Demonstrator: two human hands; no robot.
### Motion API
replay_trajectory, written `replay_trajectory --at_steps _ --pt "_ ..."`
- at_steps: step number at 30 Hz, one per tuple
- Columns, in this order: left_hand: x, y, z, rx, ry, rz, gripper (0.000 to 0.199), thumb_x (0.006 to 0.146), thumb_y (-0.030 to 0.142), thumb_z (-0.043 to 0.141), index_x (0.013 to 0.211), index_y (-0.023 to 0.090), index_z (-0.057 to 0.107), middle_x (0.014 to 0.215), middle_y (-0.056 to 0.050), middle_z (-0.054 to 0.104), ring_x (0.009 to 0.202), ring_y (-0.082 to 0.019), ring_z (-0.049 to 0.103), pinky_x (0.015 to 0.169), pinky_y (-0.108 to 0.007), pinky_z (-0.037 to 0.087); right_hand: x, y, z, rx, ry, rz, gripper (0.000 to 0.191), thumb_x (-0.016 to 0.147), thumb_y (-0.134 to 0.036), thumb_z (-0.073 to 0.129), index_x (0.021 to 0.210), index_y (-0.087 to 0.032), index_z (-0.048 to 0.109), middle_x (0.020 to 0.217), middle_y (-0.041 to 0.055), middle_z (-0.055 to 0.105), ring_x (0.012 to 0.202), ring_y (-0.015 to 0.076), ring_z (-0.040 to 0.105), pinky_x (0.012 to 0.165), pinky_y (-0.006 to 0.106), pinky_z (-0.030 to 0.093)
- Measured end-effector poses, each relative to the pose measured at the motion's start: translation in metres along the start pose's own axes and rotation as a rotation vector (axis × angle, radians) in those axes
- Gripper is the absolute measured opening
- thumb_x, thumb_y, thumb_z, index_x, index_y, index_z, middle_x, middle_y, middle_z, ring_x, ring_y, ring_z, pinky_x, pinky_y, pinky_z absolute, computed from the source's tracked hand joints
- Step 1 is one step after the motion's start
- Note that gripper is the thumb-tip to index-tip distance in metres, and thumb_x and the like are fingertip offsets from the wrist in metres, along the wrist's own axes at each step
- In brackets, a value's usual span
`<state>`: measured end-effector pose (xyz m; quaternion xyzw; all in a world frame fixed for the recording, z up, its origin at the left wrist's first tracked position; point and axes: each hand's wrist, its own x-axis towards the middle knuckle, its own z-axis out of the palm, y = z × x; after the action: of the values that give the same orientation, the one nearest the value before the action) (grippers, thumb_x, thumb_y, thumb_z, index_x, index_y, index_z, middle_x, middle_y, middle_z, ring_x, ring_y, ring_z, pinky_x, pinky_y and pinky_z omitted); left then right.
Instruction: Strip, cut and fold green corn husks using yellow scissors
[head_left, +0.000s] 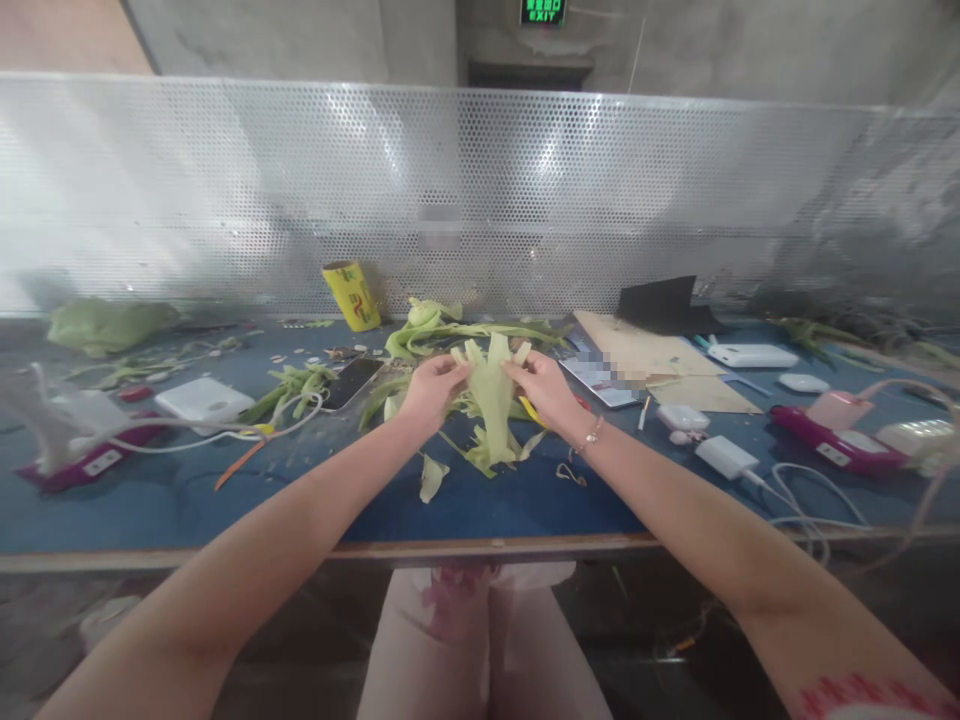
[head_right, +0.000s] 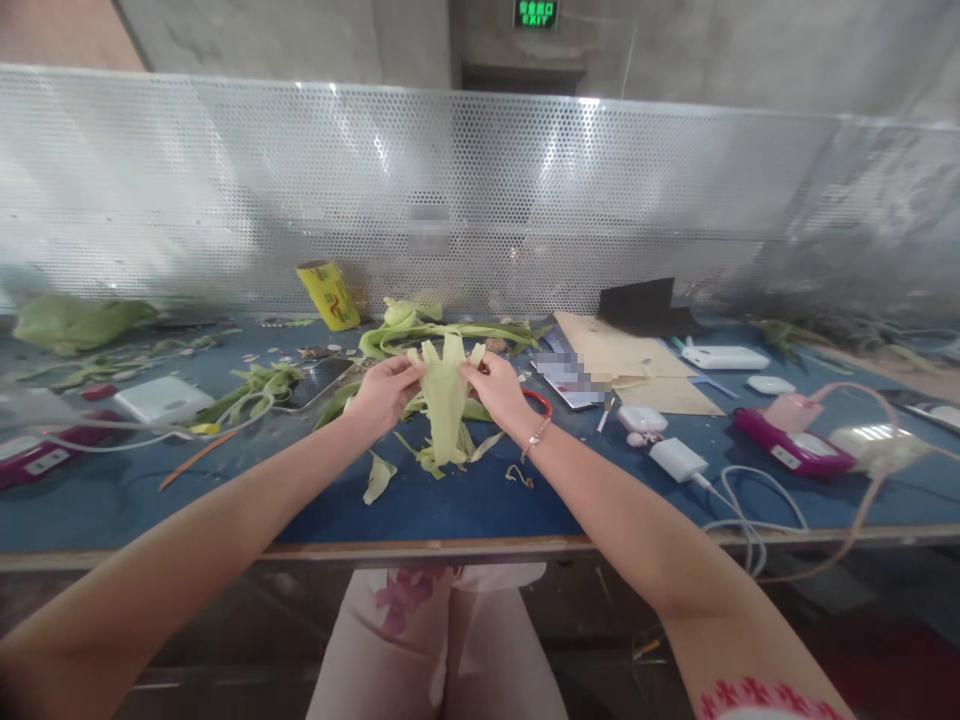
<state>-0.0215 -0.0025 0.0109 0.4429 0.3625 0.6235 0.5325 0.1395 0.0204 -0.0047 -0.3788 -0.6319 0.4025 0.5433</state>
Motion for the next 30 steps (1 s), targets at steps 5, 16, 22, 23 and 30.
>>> replay_trajectory --at_steps 5,16,22,23,30 --pt "-0.013 -0.001 0.008 -0.067 -0.146 -0.231 0.023 0.058 0.024 0.077 0.077 0.014 0.066 0.074 -0.007 0.069 0.072 -0.018 0.065 0.069 -0.031 0.052 -0.007 -0.013 0.001 -0.292 -0.001 -0.179 0.019 0.072 -0.036 0.060 0.075 -0.017 0.058 0.072 0.0014 0.061 0.063 0.0138 0.053 0.061 0.026 0.042" --pt "-0.010 -0.002 0.007 -0.027 0.000 -0.146 0.024 0.050 0.016 0.078 0.070 0.012 0.064 0.068 -0.006 0.068 0.066 -0.019 0.064 0.066 -0.033 0.051 -0.014 -0.017 0.006 -0.592 -0.118 -0.436 0.004 0.077 -0.018 0.056 0.075 -0.017 0.059 0.074 0.0026 0.062 0.068 0.0136 0.055 0.066 0.025 0.041" --pt "-0.015 -0.003 0.009 0.090 0.028 -0.042 0.030 0.047 0.023 0.079 0.071 0.012 0.066 0.069 -0.006 0.068 0.066 -0.018 0.062 0.061 -0.028 0.047 -0.020 -0.022 0.004 -0.679 -0.140 -0.574 0.012 0.082 -0.015 0.050 0.072 -0.016 0.057 0.071 0.0020 0.056 0.069 0.0131 0.051 0.066 0.024 0.038" --pt "-0.015 -0.004 0.009 0.117 0.025 -0.017 0.030 0.048 0.025 0.079 0.072 0.012 0.067 0.069 -0.006 0.068 0.066 -0.018 0.062 0.059 -0.027 0.046 -0.021 -0.023 0.004 -0.693 -0.153 -0.595 0.013 0.084 -0.015 0.049 0.073 -0.016 0.056 0.073 0.0024 0.055 0.070 0.0133 0.051 0.067 0.024 0.038" --pt "-0.011 -0.010 0.008 0.193 0.033 0.109 0.031 0.049 0.030 0.078 0.072 0.012 0.066 0.070 -0.004 0.066 0.064 -0.015 0.057 0.059 -0.026 0.042 -0.023 -0.025 0.004 -0.999 -0.223 -0.736 0.021 0.090 -0.015 0.040 0.075 -0.015 0.055 0.076 0.0046 0.053 0.074 0.0157 0.048 0.068 0.026 0.037"
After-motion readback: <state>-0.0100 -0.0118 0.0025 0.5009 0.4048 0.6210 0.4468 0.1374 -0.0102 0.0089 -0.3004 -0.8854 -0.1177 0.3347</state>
